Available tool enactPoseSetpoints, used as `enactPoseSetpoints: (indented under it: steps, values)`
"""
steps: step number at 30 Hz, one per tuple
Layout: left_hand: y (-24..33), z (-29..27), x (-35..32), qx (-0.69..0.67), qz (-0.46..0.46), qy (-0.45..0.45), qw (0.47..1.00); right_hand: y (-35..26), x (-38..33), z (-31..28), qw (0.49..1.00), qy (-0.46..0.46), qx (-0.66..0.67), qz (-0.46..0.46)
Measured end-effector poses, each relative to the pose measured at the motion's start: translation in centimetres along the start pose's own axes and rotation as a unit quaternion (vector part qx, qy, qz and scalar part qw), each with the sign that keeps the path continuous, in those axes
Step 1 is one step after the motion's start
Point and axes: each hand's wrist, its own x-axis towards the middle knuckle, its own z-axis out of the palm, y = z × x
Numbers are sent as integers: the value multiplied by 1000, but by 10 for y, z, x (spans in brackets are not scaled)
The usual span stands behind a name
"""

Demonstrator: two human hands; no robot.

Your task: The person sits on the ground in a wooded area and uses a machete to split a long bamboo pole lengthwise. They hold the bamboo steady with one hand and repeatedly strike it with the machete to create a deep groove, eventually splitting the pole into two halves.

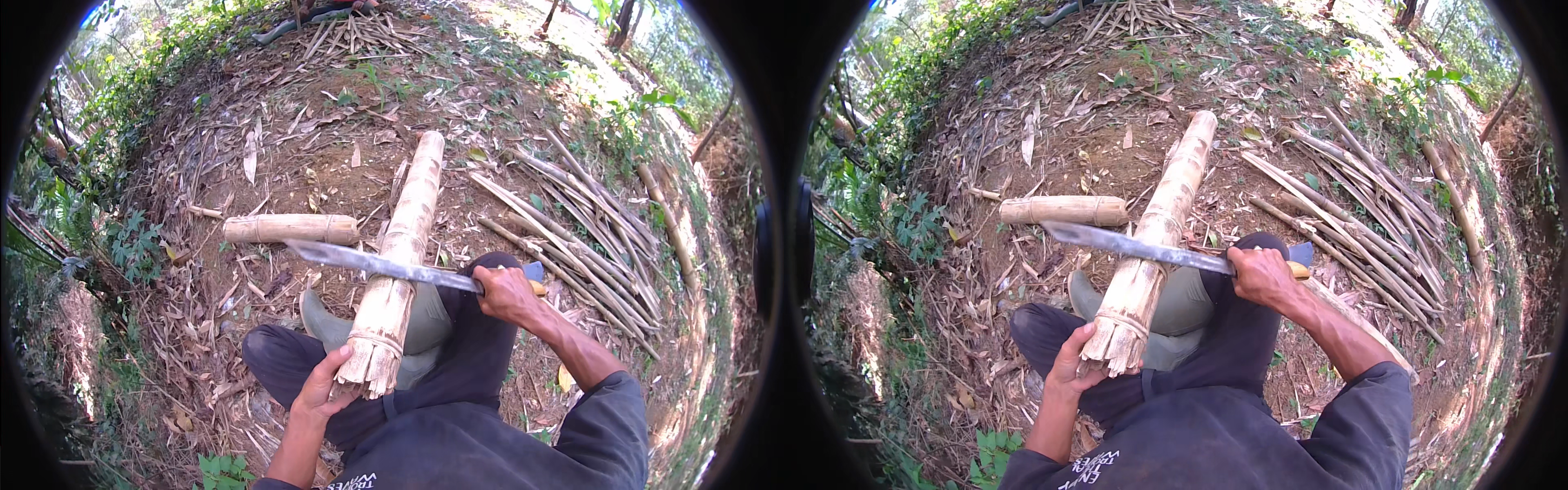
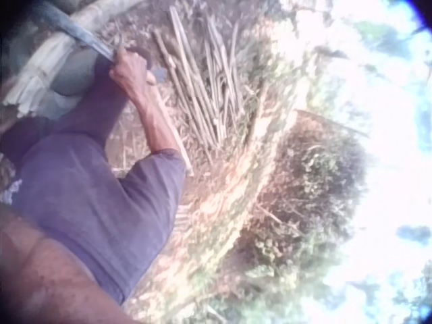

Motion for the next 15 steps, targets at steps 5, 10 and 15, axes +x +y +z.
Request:
enactPoseSetpoints:
  steps: [5,10,15]
  values:
    - [-2,12,6,-99,-2,-103,990,20,14,-4,994,-8,20,110]
    - [-14,24,7,-204,33,-139,969,-6,2,-11,1000,10,6,12]
    - [-20,18,10,-233,39,-144,961,24,25,-10,997,-12,-8,79]
